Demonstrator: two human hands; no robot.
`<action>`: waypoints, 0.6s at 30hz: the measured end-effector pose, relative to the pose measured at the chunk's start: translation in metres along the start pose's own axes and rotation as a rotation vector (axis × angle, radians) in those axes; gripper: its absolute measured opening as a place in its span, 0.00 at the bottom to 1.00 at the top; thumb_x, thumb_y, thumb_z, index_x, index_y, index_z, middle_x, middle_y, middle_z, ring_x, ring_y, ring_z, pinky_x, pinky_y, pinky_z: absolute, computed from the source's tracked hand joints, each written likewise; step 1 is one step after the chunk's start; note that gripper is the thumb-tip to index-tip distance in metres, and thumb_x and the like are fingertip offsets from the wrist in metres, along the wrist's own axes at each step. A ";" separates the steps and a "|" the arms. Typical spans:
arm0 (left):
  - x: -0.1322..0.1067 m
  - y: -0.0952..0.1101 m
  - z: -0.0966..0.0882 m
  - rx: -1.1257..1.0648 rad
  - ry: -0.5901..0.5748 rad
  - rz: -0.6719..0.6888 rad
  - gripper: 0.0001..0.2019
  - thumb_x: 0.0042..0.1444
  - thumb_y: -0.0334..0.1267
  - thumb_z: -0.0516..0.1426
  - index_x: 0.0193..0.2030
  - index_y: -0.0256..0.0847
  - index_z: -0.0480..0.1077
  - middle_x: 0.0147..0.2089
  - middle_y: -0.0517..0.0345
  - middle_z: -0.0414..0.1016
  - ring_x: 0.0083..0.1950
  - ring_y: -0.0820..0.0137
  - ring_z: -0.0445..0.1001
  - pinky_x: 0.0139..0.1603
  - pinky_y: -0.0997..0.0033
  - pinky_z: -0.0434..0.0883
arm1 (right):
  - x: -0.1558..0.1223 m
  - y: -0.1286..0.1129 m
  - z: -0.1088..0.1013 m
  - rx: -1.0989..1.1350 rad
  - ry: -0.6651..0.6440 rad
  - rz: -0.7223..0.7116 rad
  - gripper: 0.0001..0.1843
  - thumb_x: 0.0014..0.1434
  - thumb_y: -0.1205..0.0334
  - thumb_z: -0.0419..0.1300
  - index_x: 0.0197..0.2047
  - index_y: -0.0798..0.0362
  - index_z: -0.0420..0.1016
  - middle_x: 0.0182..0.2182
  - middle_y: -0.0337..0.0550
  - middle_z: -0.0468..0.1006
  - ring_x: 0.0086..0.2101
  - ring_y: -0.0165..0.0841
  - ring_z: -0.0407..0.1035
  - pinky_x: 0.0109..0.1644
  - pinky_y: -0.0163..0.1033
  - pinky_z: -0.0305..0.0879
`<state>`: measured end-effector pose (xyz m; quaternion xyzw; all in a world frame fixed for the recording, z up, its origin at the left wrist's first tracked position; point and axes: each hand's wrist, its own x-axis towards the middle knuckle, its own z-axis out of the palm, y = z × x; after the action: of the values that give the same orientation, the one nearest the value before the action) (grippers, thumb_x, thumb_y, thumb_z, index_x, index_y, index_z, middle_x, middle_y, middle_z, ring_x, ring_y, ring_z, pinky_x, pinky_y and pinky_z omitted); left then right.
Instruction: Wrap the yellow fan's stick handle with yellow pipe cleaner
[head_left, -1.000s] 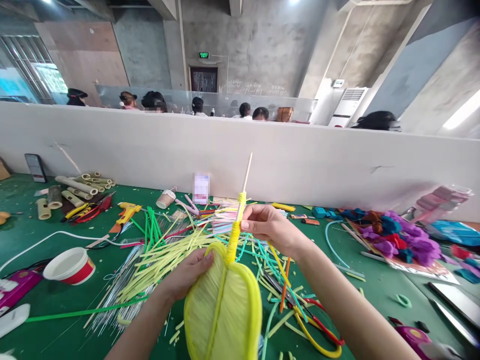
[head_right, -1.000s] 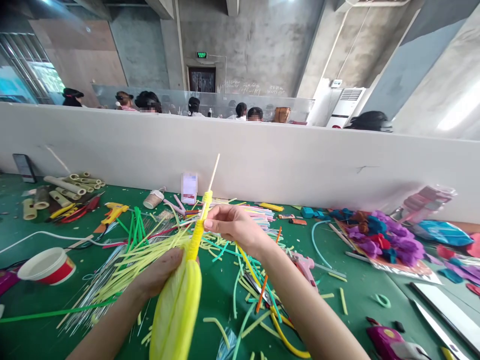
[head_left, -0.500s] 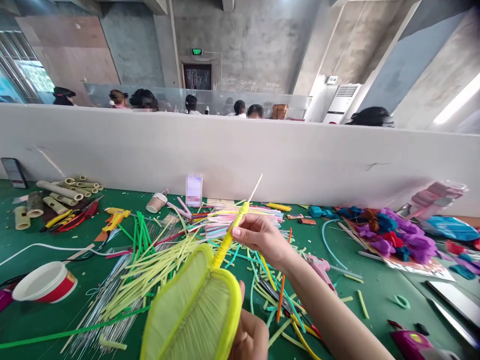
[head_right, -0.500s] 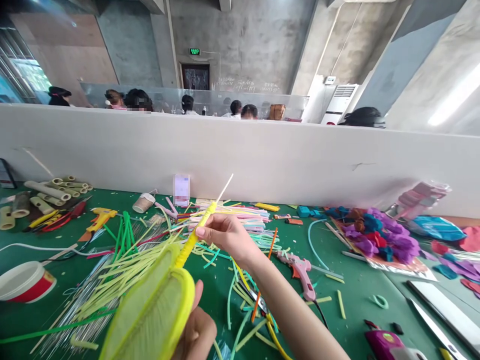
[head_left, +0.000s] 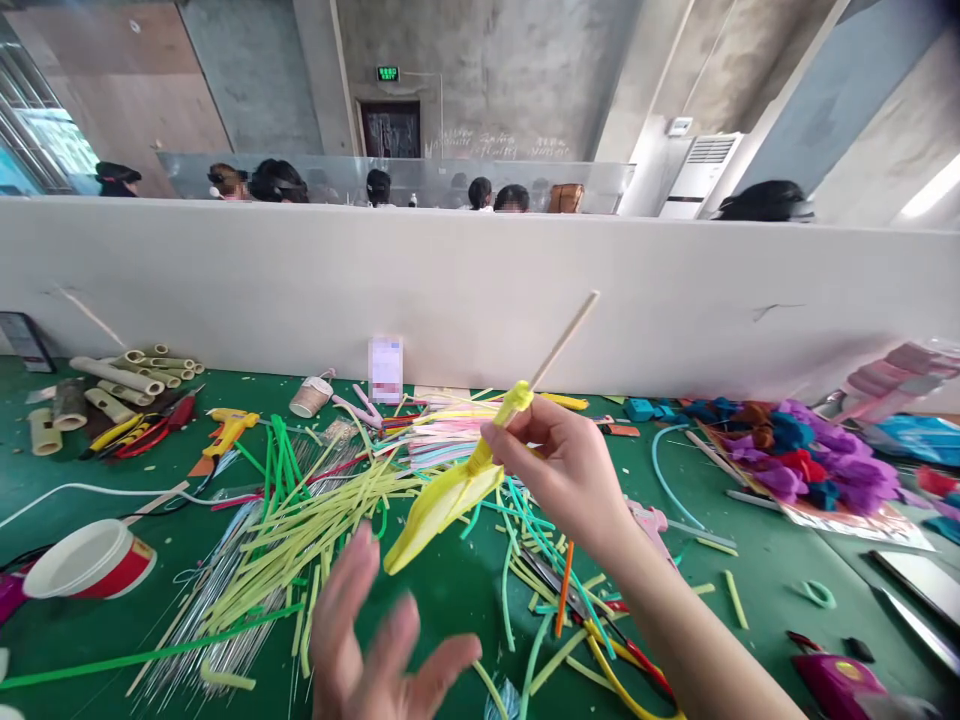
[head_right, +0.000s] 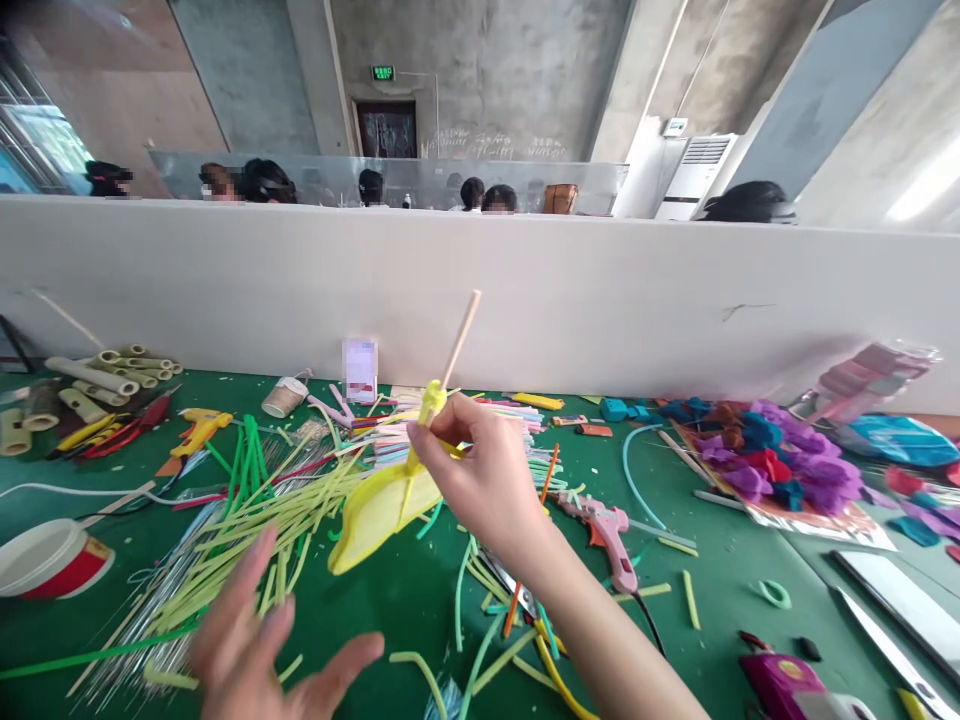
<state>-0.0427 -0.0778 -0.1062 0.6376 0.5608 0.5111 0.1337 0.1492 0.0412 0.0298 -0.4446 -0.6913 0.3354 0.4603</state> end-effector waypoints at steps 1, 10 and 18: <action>0.015 0.006 -0.004 0.026 0.042 0.038 0.33 0.50 0.47 0.69 0.62 0.55 0.64 0.59 0.49 0.73 0.61 0.50 0.72 0.58 0.50 0.72 | -0.002 -0.002 0.002 -0.024 -0.013 0.001 0.14 0.61 0.54 0.63 0.27 0.51 0.67 0.24 0.39 0.75 0.25 0.30 0.69 0.29 0.37 0.62; 0.100 -0.002 -0.016 -0.447 -0.409 -0.410 0.22 0.58 0.59 0.57 0.35 0.38 0.71 0.30 0.60 0.70 0.31 0.68 0.68 0.30 0.75 0.64 | 0.006 -0.012 -0.011 0.068 -0.354 -0.022 0.08 0.61 0.59 0.64 0.31 0.52 0.77 0.28 0.40 0.80 0.30 0.30 0.73 0.34 0.36 0.66; 0.096 -0.003 0.008 -0.600 -0.478 -0.429 0.27 0.57 0.64 0.56 0.29 0.37 0.68 0.28 0.61 0.66 0.28 0.73 0.61 0.29 0.75 0.60 | 0.018 0.010 -0.008 0.474 -0.484 0.199 0.14 0.51 0.53 0.73 0.32 0.53 0.78 0.28 0.40 0.80 0.30 0.29 0.73 0.35 0.36 0.67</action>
<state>-0.0525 0.0081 -0.0639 0.5400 0.4603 0.4501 0.5421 0.1563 0.0624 0.0295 -0.2984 -0.6366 0.6255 0.3383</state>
